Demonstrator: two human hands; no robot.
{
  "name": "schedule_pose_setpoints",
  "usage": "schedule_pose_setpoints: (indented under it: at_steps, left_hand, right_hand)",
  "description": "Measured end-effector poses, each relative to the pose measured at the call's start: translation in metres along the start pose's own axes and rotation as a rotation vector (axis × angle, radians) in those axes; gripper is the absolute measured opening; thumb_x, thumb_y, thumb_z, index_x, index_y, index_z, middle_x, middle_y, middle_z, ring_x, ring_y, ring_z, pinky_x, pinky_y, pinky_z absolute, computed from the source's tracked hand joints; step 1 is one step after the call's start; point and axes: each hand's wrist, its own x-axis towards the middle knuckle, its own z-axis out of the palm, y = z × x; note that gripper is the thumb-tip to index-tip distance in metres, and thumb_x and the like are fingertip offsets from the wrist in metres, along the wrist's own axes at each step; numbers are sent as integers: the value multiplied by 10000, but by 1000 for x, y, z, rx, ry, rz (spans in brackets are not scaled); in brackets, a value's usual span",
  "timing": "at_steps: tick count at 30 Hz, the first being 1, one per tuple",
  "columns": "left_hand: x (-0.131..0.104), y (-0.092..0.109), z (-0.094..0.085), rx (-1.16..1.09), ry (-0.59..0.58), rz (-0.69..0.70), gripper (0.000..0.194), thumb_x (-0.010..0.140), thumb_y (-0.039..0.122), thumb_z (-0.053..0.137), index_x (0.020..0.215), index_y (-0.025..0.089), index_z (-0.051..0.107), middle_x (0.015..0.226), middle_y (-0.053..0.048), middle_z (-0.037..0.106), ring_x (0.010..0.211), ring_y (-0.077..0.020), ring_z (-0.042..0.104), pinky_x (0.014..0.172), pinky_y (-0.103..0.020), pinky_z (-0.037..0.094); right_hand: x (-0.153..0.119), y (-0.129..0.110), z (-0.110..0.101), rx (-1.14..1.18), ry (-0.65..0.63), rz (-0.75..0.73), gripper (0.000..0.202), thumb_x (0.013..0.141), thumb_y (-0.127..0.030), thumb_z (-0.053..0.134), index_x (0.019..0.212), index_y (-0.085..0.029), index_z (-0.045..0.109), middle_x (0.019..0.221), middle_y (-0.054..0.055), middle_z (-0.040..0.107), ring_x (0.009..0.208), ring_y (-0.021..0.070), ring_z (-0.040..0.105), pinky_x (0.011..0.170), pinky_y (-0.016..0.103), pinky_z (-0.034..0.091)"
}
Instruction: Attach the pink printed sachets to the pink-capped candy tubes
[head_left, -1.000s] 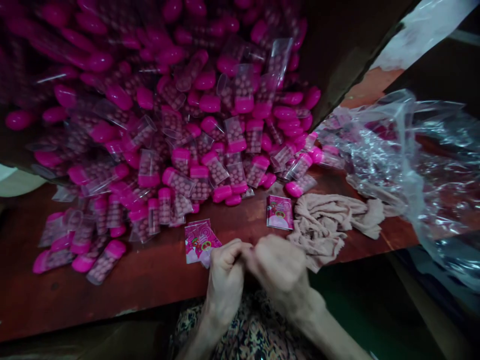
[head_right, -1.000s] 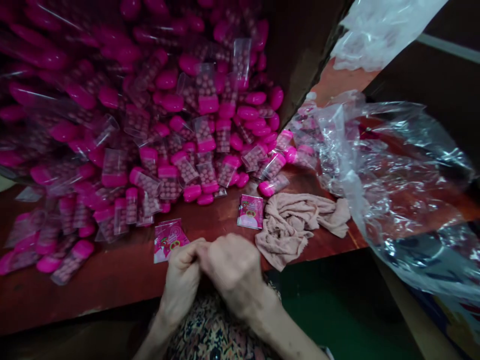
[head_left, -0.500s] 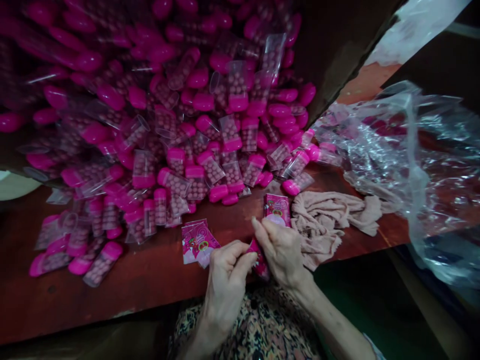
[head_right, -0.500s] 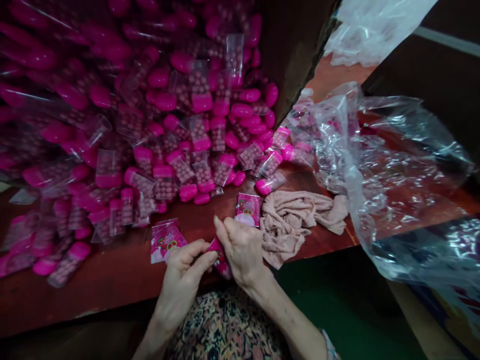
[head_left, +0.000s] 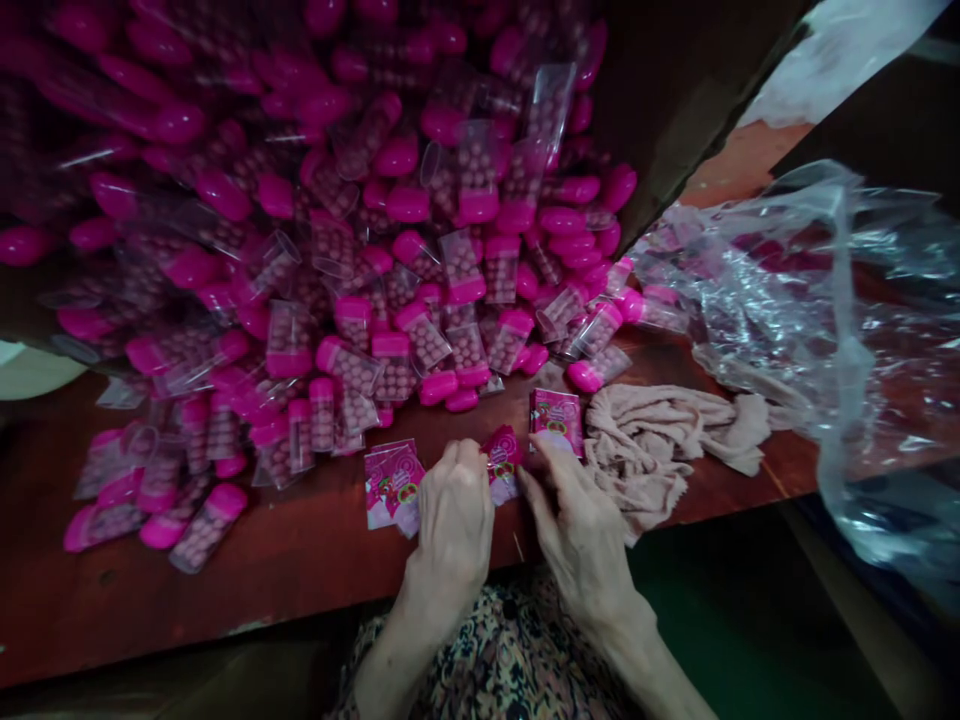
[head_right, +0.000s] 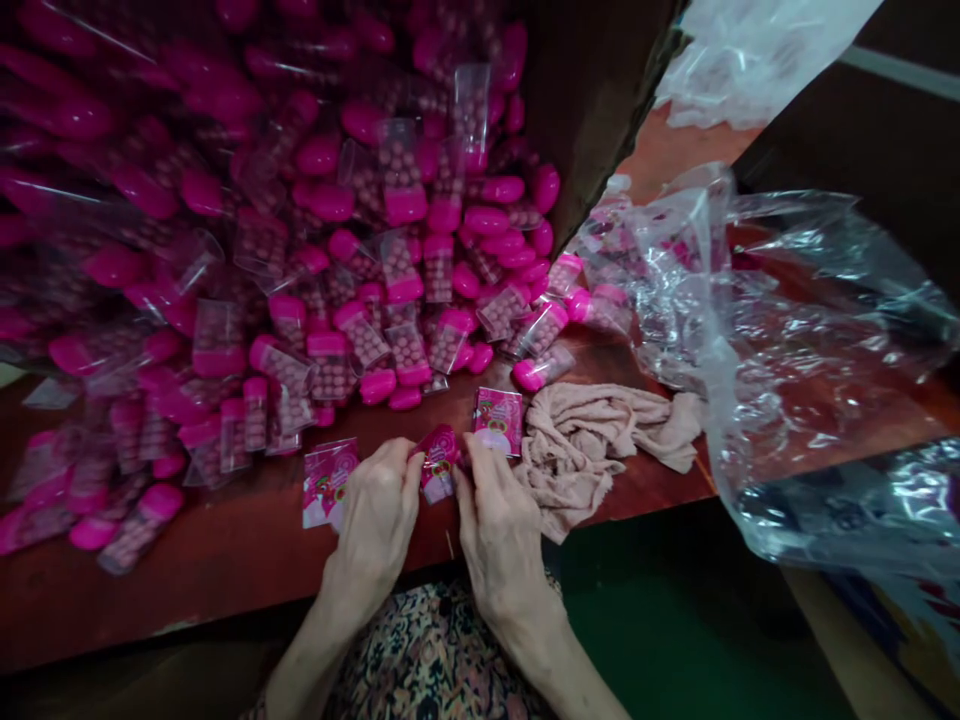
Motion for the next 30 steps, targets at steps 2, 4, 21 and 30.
schedule_pose_setpoints:
  at_steps: [2,4,21,30]
  left_hand:
    - [3,2,0,54,-36,-46,280,859,122,403,1107,153,530,1027,-149,634,965,-245,602,795,-350,445]
    - [9,5,0,105,-46,-121,220,858,140,417,1032,159,550,890,-128,646,836,-244,632,724,-341,455]
    - [27,2,-8,-83,48,-364,232,850,245,509,1041,142,589,632,-19,637,532,-154,568,533,-266,426]
    - [-27,-49,-49,-8,501,-514,174,772,307,613,886,189,671,768,-24,658,605,-147,565,620,-269,456]
  right_hand:
    - [-2,-1,2,-43,-44,-15,252,900,-173,405,1094,-137,561,920,124,654,777,217,653,684,358,543]
    - [-3,-2,3,-64,-69,-11,247,904,-164,390,1058,-112,576,876,121,636,712,206,639,627,336,539]
    - [-3,5,9,-38,105,-92,217,901,-130,430,980,-133,632,789,60,599,639,133,603,582,231,497]
    - [-6,-34,14,137,63,-259,150,857,-187,559,986,-167,634,807,61,607,697,143,592,601,237,507]
